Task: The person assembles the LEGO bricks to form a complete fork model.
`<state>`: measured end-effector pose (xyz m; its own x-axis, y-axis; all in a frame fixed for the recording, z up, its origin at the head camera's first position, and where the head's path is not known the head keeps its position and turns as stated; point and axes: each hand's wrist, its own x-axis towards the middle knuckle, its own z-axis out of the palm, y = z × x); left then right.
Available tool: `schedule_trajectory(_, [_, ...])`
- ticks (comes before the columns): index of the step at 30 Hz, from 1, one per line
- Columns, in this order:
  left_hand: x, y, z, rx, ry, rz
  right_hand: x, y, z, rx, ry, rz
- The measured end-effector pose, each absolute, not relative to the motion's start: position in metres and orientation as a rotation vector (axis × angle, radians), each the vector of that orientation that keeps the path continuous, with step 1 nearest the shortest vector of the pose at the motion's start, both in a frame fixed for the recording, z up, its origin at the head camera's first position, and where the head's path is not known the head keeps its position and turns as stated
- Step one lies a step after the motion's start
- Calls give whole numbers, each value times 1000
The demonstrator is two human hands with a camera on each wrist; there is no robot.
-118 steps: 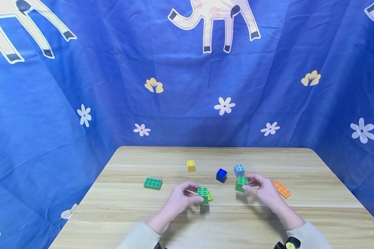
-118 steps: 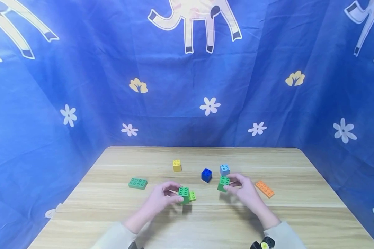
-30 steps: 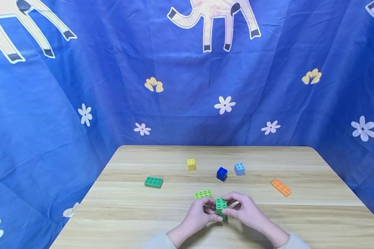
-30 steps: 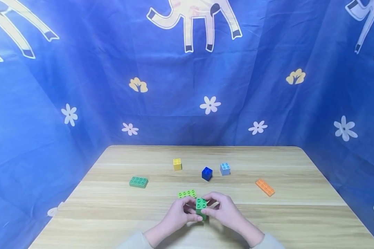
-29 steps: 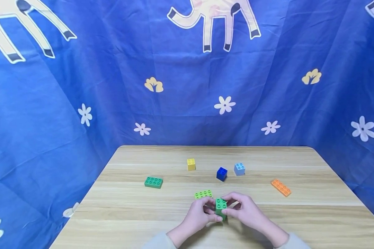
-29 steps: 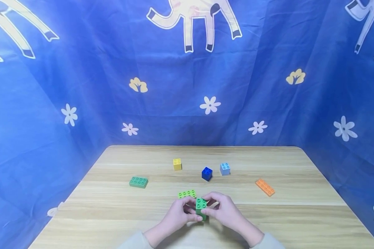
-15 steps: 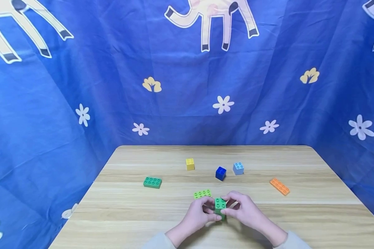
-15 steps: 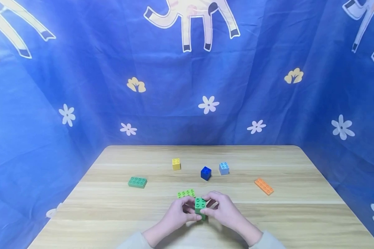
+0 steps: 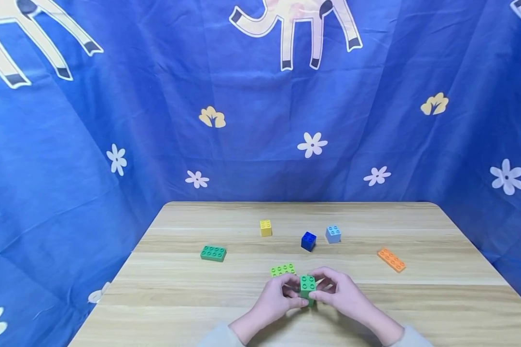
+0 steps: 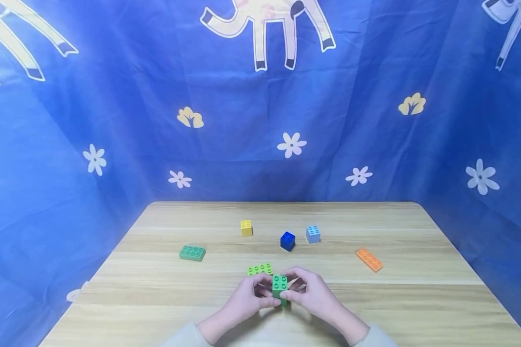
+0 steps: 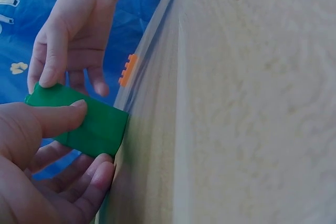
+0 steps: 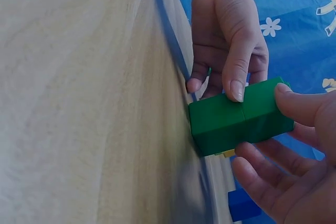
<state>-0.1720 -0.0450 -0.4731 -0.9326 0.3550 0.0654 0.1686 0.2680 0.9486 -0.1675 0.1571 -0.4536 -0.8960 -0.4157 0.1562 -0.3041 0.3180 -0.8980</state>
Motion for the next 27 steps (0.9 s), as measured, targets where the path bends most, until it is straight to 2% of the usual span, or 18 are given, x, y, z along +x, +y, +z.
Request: schedule_trajectory(27, [-167, -73, -470, 495, 2409, 1736, -166, 164, -455, -640, 2494, -1682])
